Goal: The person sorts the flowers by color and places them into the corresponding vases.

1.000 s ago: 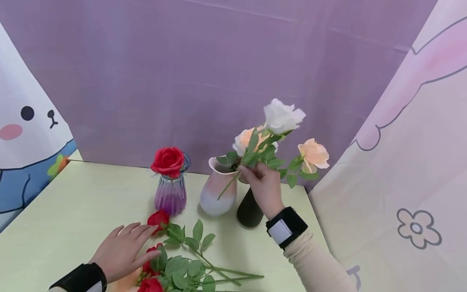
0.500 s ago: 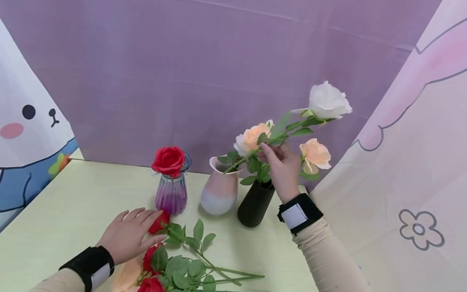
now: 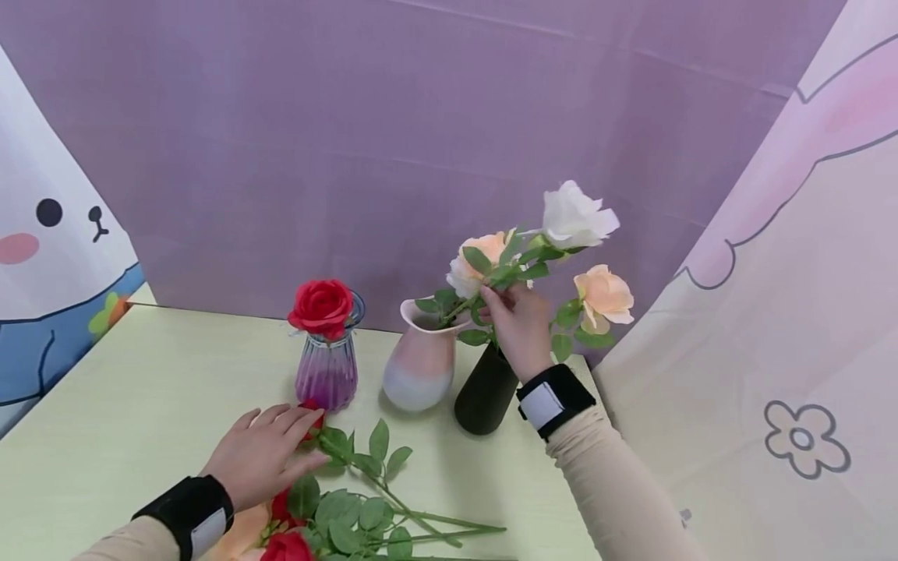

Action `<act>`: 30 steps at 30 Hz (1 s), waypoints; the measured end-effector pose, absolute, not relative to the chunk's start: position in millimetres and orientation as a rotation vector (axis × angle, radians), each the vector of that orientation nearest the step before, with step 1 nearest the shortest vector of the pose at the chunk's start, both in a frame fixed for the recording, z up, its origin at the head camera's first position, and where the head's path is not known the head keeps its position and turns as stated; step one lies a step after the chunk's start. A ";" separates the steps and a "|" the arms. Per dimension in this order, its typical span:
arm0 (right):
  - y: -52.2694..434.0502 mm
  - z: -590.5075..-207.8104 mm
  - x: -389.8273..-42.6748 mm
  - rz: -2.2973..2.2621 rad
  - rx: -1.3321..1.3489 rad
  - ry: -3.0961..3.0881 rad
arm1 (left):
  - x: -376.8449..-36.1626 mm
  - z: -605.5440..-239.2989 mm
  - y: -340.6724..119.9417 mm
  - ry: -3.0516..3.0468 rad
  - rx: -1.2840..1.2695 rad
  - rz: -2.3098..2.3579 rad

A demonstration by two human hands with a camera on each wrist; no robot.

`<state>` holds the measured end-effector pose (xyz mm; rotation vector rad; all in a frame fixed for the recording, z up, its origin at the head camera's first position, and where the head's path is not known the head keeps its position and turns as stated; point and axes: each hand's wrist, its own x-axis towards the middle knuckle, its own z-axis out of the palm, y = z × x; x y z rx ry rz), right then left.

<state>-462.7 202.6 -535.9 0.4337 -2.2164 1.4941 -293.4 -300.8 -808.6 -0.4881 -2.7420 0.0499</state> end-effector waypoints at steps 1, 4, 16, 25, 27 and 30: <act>199.0 -540.7 -465.9 1.456 0.408 -2.269 | -293.4 -809.8 -298.6 -2.743 -0.488 0.052; 189.6 -552.2 -472.1 1.422 0.403 -2.415 | -292.6 -814.1 -292.5 -2.749 -0.488 0.049; 177.1 -607.7 -474.8 1.805 0.404 -2.349 | -285.7 -838.4 -297.0 -2.719 -0.466 0.042; 152.3 -641.1 -505.1 1.610 0.325 -2.500 | -282.5 -840.3 -301.1 -2.715 -0.466 0.050; 147.2 -651.4 -512.4 1.575 0.266 -2.550 | -283.0 -841.3 -300.9 -2.716 -0.469 0.057; 139.0 -662.2 -520.6 1.572 0.184 -2.623 | -284.3 -843.6 -299.5 -2.706 -0.471 0.047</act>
